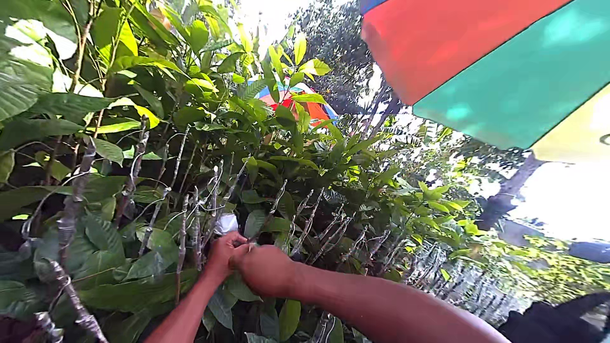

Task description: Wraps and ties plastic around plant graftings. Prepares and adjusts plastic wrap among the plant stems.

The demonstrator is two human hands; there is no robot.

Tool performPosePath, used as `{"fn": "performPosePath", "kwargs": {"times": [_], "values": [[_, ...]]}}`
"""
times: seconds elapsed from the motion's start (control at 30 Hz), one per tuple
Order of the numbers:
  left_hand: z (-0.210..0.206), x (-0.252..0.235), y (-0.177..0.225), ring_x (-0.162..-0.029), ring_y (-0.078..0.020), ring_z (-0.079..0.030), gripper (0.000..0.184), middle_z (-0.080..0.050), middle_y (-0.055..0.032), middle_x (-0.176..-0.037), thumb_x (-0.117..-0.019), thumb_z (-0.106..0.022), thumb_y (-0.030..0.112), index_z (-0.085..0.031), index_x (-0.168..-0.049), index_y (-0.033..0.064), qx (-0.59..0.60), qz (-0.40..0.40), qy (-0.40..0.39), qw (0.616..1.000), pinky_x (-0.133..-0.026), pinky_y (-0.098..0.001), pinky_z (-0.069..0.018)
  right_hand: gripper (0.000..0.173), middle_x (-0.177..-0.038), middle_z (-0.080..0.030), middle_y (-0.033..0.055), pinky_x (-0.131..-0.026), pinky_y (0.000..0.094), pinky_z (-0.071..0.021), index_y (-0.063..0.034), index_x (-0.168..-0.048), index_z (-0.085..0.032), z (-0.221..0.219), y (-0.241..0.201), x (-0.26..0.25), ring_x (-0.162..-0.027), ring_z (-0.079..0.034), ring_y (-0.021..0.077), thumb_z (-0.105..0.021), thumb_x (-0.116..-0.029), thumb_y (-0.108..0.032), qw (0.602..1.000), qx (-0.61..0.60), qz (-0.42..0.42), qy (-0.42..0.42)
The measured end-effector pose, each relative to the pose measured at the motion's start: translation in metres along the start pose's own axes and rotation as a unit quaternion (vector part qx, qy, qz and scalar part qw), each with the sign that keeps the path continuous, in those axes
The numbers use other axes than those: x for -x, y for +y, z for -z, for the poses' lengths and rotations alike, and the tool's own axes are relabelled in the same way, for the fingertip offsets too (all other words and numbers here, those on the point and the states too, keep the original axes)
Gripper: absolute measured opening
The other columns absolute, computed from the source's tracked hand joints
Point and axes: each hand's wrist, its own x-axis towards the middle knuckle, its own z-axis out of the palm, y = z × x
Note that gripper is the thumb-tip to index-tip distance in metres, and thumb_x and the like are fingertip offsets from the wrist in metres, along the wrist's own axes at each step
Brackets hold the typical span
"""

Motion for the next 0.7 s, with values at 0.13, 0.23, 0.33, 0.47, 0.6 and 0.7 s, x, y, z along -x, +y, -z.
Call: {"fn": "performPosePath", "kwargs": {"times": [0.13, 0.23, 0.33, 0.47, 0.6, 0.7], "values": [[-0.01, 0.008, -0.005, -0.082, -0.0238, -0.073, 0.024, -0.074, -0.013, -0.09, -0.0905, -0.075, 0.021, -0.073, -0.1, -0.0001, -0.046, -0.057, -0.149, 0.986, -0.082, -0.0476, -0.0598, 0.032, -0.123, -0.068, 0.0172, -0.081, 0.0447, -0.0545, -0.0019, -0.135, -0.06, 0.042, 0.061, -0.025, -0.098, -0.068, 0.0248, -0.051, -0.1076, -0.017, 0.978, -0.207, 0.013, -0.039], [-0.004, 0.006, -0.011, -0.068, -0.0198, -0.07, 0.025, -0.072, -0.0107, -0.079, -0.0886, -0.07, 0.026, -0.074, -0.093, 0.0025, -0.044, -0.093, -0.085, 0.991, -0.069, -0.0435, -0.0596, 0.036, -0.131, -0.065, 0.0208, -0.099, 0.0625, -0.0482, -0.0051, -0.138, -0.059, 0.022, 0.104, -0.034, -0.119, -0.063, 0.0381, -0.055, -0.1056, -0.019, 0.997, -0.062, -0.036, -0.037], [0.0, 0.001, -0.008, -0.064, -0.0165, -0.071, 0.019, -0.072, -0.0099, -0.08, -0.0876, -0.071, 0.017, -0.071, -0.097, 0.0002, 0.007, -0.04, -0.013, 0.999, -0.065, -0.0379, -0.0624, 0.029, -0.116, -0.069, 0.0222, -0.091, 0.0711, -0.0477, -0.0057, -0.122, -0.067, -0.004, 0.088, -0.018, -0.113, -0.064, 0.0449, -0.065, -0.0989, -0.024, 0.998, 0.022, -0.06, -0.016], [0.005, -0.007, 0.003, -0.067, -0.0156, -0.072, 0.019, -0.071, -0.0096, -0.088, -0.0895, -0.075, 0.01, -0.067, -0.102, -0.0025, 0.082, 0.043, 0.017, 0.996, -0.066, -0.0341, -0.0645, 0.029, -0.108, -0.069, 0.0266, -0.083, 0.07, -0.0506, -0.0081, -0.13, -0.063, -0.015, 0.043, 0.023, -0.103, -0.066, 0.0496, -0.058, -0.1012, -0.011, 0.999, 0.01, -0.046, 0.008], [-0.011, 0.001, 0.013, -0.081, -0.0222, -0.07, 0.019, -0.072, -0.0125, -0.088, -0.0905, -0.069, 0.016, -0.072, -0.099, -0.0011, -0.027, -0.017, -0.074, 0.997, -0.079, -0.0458, -0.0566, 0.029, -0.1, -0.072, 0.019, -0.076, 0.0533, -0.0566, -0.0061, -0.13, -0.066, 0.018, 0.013, 0.033, -0.084, -0.07, 0.0325, -0.058, -0.1021, -0.01, 0.987, -0.149, 0.052, 0.013], [-0.017, 0.003, 0.008, -0.084, -0.0292, -0.072, 0.026, -0.074, -0.0151, -0.089, -0.0936, -0.069, 0.026, -0.073, -0.1, 0.0014, -0.09, -0.068, -0.173, 0.979, -0.082, -0.0547, -0.057, 0.037, -0.129, -0.065, 0.0151, -0.084, 0.0382, -0.0531, -0.0032, -0.142, -0.052, 0.056, 0.08, 0.016, -0.103, -0.065, 0.0198, -0.054, -0.1058, -0.011, 0.976, -0.217, -0.001, 0.031]]}}
